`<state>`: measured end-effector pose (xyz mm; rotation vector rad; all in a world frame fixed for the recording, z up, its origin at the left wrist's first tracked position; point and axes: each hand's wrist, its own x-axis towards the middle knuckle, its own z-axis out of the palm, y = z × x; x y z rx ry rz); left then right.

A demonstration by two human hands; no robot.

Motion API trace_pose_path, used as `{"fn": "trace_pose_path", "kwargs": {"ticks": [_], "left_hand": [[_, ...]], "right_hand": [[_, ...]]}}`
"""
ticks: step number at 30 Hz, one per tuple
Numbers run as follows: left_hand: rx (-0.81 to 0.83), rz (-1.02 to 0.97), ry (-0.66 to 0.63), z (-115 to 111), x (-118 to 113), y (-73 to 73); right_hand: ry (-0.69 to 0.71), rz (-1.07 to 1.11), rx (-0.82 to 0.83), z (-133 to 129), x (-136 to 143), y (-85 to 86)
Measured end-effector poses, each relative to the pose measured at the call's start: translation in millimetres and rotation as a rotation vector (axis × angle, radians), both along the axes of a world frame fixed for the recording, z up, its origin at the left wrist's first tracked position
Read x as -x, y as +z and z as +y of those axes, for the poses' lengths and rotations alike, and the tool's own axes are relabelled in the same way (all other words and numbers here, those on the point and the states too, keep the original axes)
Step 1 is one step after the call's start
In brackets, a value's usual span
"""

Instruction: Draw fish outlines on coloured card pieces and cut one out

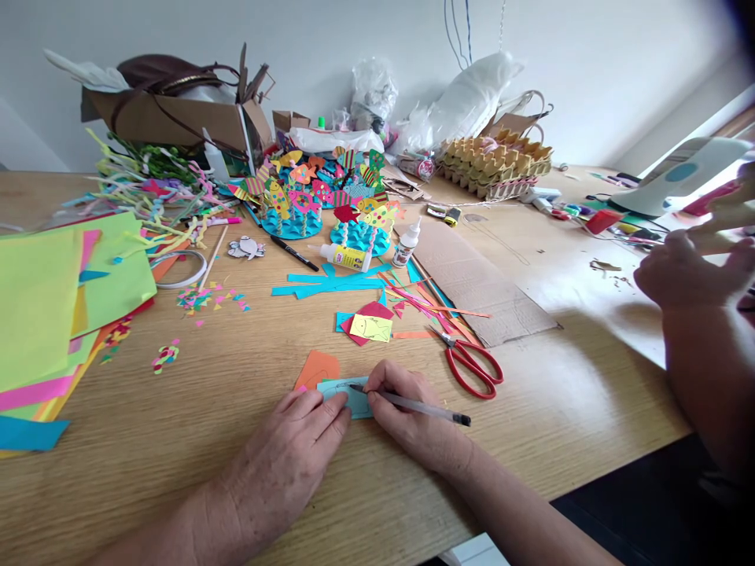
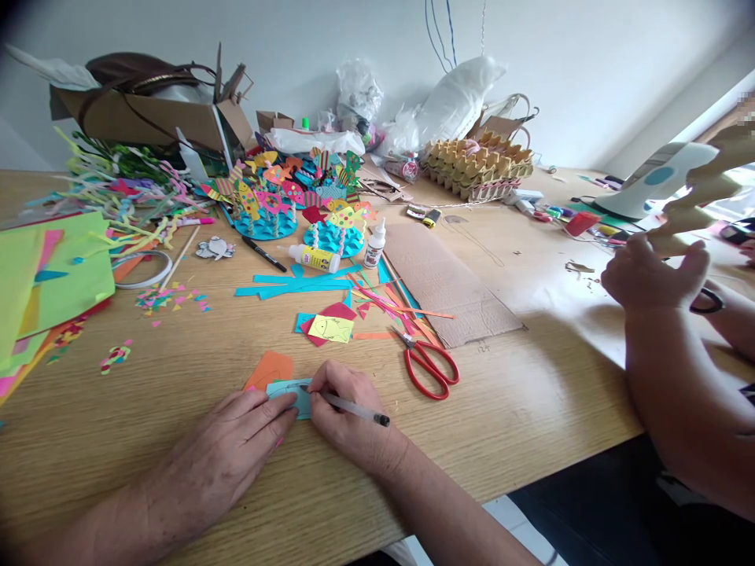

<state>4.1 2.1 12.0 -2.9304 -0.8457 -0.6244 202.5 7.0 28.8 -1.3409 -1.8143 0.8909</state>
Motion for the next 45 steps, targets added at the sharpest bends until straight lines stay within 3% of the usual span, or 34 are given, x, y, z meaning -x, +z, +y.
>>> {"fn": "trace_pose_path", "kwargs": {"ticks": [45], "left_hand": [[-0.003,0.009,-0.01,1.7,0.3,0.3]], "right_hand": [[-0.012,0.005,-0.008,1.0,-1.4,0.0]]}}
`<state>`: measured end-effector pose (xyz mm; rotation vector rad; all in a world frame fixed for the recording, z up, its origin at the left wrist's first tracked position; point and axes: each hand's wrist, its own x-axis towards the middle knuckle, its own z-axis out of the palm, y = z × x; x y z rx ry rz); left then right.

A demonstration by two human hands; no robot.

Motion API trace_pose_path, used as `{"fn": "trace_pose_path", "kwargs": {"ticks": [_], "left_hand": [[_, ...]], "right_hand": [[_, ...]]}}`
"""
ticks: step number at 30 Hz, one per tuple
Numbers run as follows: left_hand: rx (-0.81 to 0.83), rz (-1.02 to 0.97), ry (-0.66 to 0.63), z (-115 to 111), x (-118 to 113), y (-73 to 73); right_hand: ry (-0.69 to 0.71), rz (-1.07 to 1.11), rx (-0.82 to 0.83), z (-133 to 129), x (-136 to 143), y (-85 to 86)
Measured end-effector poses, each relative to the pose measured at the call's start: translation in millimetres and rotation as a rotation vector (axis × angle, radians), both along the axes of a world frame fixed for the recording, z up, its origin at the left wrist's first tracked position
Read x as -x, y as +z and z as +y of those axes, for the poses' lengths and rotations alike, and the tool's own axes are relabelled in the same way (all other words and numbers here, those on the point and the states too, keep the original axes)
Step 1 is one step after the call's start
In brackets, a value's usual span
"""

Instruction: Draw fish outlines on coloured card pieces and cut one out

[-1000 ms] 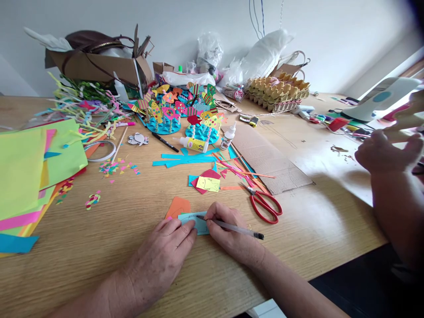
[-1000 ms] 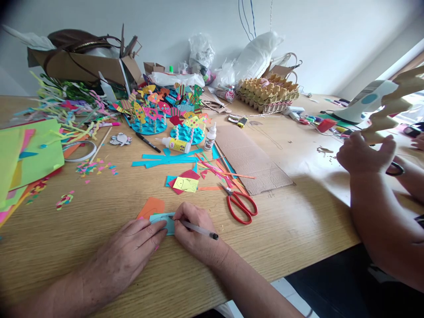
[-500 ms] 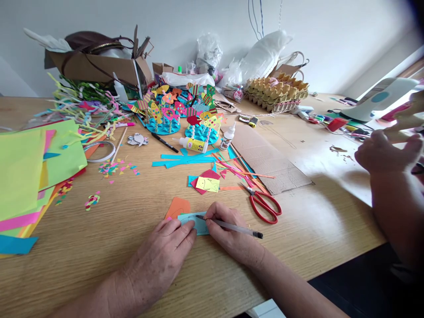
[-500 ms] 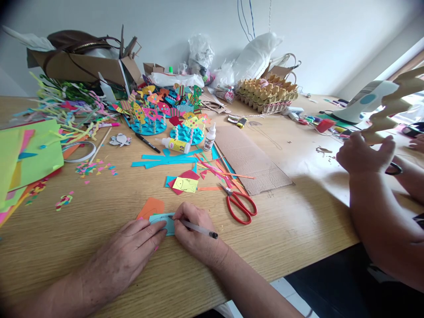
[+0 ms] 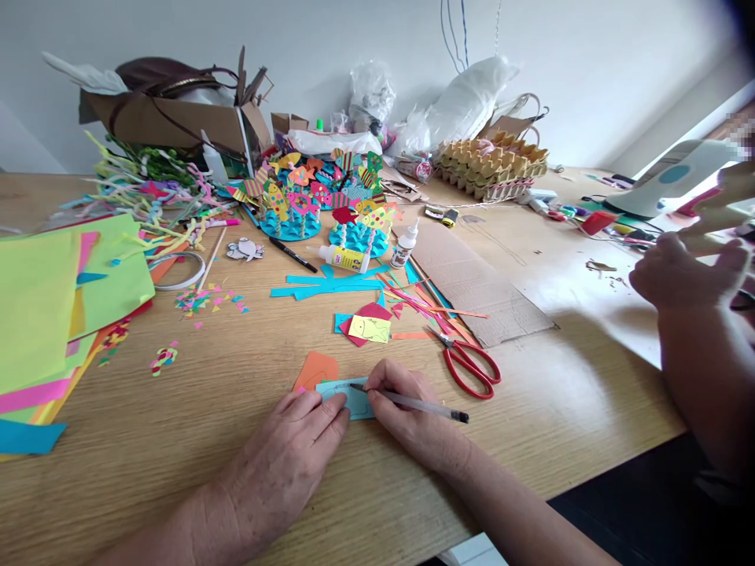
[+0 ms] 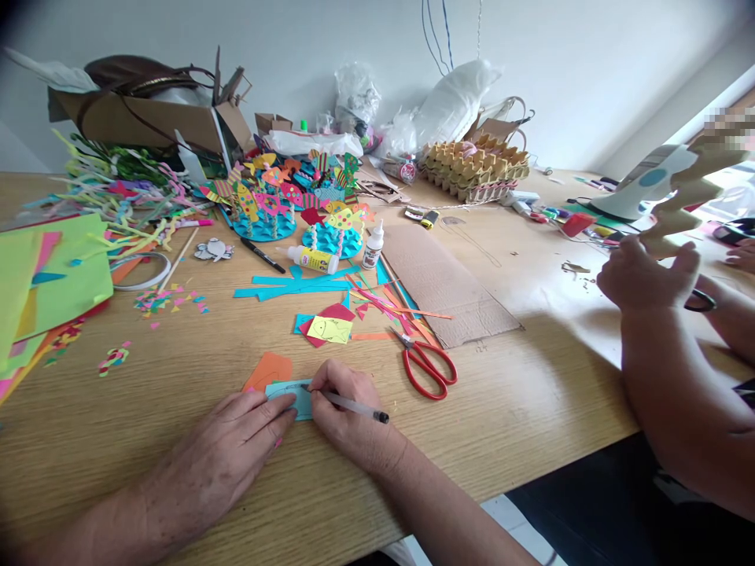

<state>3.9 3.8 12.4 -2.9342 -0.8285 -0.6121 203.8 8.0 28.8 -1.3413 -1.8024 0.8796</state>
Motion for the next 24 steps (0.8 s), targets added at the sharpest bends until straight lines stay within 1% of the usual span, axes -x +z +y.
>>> {"fn": "trace_pose_path", "kwargs": {"ticks": [3,9,13,18,24], "left_hand": [[0.01,0.007,-0.013,-0.1,0.1,0.7],[0.006,-0.019,0.008,-1.3,-0.6,-0.4],[-0.003,-0.018,0.004,-0.7,-0.7,-0.2],[-0.013,0.001,0.003,-0.2,0.4,0.3],[-0.014,0.002,0.0,0.0,-0.2,2.4]], "right_hand": [[0.002,-0.006,-0.005,-0.2,0.0,-0.6],[-0.009,0.011,0.025,-1.4,-1.4,2.4],[-0.017,0.016,0.032,-0.6,-1.1,1.4],[0.0,0.007,0.006,0.2,-0.6,-1.0],[-0.007,0.004,0.007,-0.7,-2.2,1.6]]}}
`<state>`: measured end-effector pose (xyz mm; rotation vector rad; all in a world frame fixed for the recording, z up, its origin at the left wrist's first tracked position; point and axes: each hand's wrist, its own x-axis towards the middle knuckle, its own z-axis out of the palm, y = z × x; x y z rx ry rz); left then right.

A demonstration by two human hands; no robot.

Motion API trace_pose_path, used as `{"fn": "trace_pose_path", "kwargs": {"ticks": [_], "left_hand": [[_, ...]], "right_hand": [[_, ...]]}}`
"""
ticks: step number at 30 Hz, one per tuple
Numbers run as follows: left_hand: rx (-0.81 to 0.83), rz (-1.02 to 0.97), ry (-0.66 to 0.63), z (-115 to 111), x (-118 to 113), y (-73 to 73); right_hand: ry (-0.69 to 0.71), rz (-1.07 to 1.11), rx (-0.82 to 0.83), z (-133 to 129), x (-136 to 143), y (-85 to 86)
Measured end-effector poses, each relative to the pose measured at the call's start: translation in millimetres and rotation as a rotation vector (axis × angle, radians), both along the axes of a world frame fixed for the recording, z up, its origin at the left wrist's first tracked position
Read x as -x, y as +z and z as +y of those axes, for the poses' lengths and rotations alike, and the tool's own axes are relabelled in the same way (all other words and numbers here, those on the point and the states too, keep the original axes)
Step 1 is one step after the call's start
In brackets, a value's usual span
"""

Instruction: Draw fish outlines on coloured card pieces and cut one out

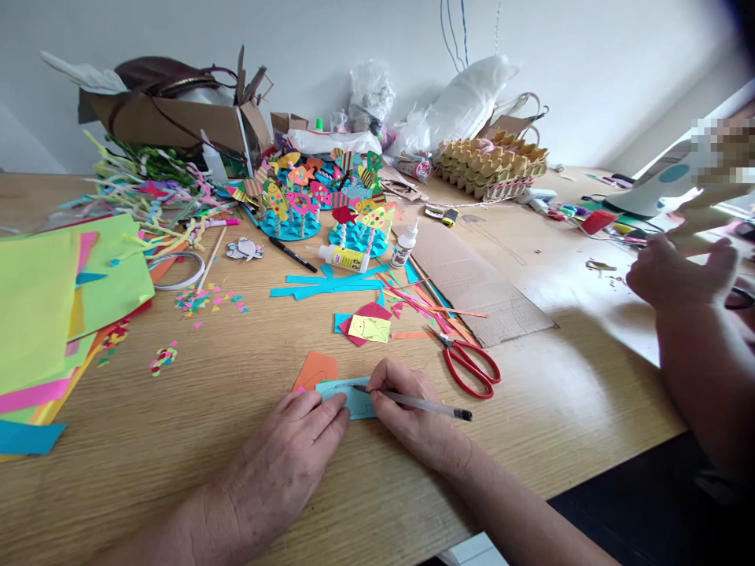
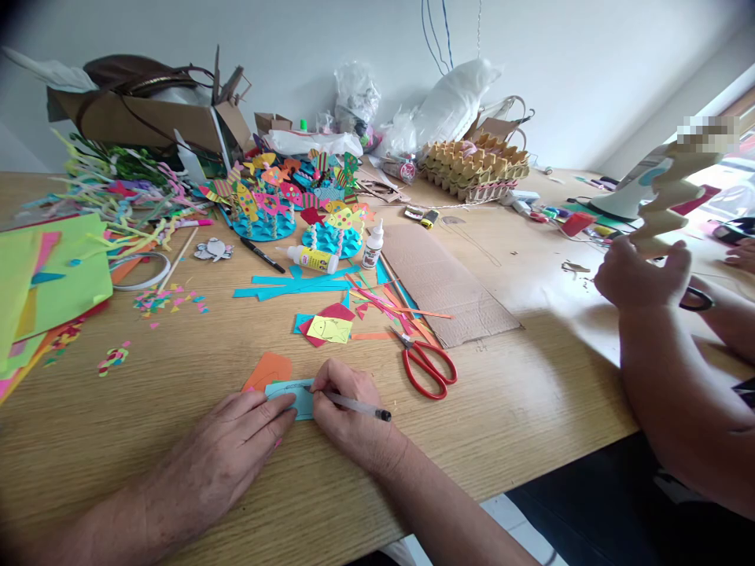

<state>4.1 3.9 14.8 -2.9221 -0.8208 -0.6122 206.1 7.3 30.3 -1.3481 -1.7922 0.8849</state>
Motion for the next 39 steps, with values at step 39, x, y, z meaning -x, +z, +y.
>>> {"fn": "trace_pose_path", "kwargs": {"ticks": [39], "left_hand": [[-0.005,0.007,0.011,-1.7,1.5,-5.0]], "right_hand": [[-0.025,0.016,-0.028,0.5,-1.8,-0.8]]}}
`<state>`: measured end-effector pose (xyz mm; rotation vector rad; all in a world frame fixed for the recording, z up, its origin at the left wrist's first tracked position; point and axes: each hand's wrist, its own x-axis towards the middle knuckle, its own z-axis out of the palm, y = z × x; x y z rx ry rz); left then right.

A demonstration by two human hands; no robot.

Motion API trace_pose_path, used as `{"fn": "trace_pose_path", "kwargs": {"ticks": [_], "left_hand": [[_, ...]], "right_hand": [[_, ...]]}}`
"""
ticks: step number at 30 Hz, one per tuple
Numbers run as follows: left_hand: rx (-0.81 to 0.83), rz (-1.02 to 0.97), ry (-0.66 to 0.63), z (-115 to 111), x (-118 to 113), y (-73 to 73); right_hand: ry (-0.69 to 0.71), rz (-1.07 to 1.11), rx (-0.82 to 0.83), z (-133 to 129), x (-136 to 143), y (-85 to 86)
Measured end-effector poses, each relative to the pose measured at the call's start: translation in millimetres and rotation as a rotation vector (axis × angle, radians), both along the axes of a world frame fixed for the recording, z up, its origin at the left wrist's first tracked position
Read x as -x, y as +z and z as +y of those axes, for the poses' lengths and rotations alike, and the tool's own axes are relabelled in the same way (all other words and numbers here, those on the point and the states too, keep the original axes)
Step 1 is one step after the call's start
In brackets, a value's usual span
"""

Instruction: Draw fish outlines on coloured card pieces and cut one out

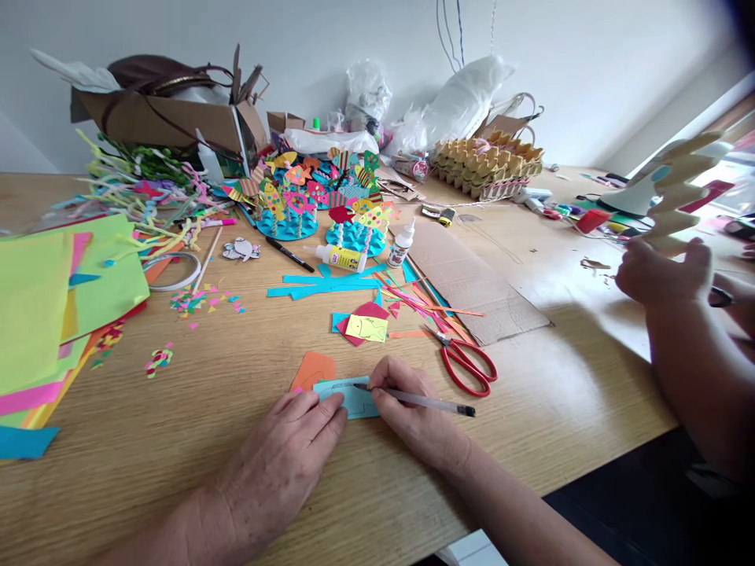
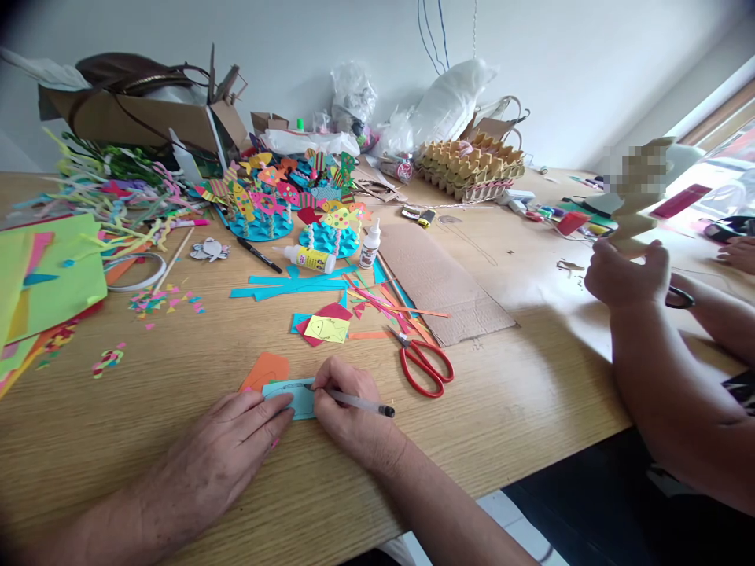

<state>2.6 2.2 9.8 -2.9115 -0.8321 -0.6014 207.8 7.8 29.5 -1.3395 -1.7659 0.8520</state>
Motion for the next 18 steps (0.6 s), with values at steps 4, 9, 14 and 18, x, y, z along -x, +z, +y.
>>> {"fn": "trace_pose_path", "kwargs": {"ticks": [4,9,14,18], "left_hand": [[0.003,0.006,-0.007,-0.3,0.3,1.5],[0.0,0.007,-0.003,-0.1,0.1,2.6],[0.001,0.009,-0.004,-0.1,0.4,1.0],[0.001,0.007,-0.005,-0.3,0.9,0.2]], "right_hand": [[-0.014,-0.006,0.002,-0.1,0.1,-0.5],[0.015,0.0,0.003,0.2,0.8,-1.2],[0.014,-0.019,-0.003,0.2,0.5,-2.9],[0.003,-0.027,0.001,0.0,-0.3,-2.5]]}}
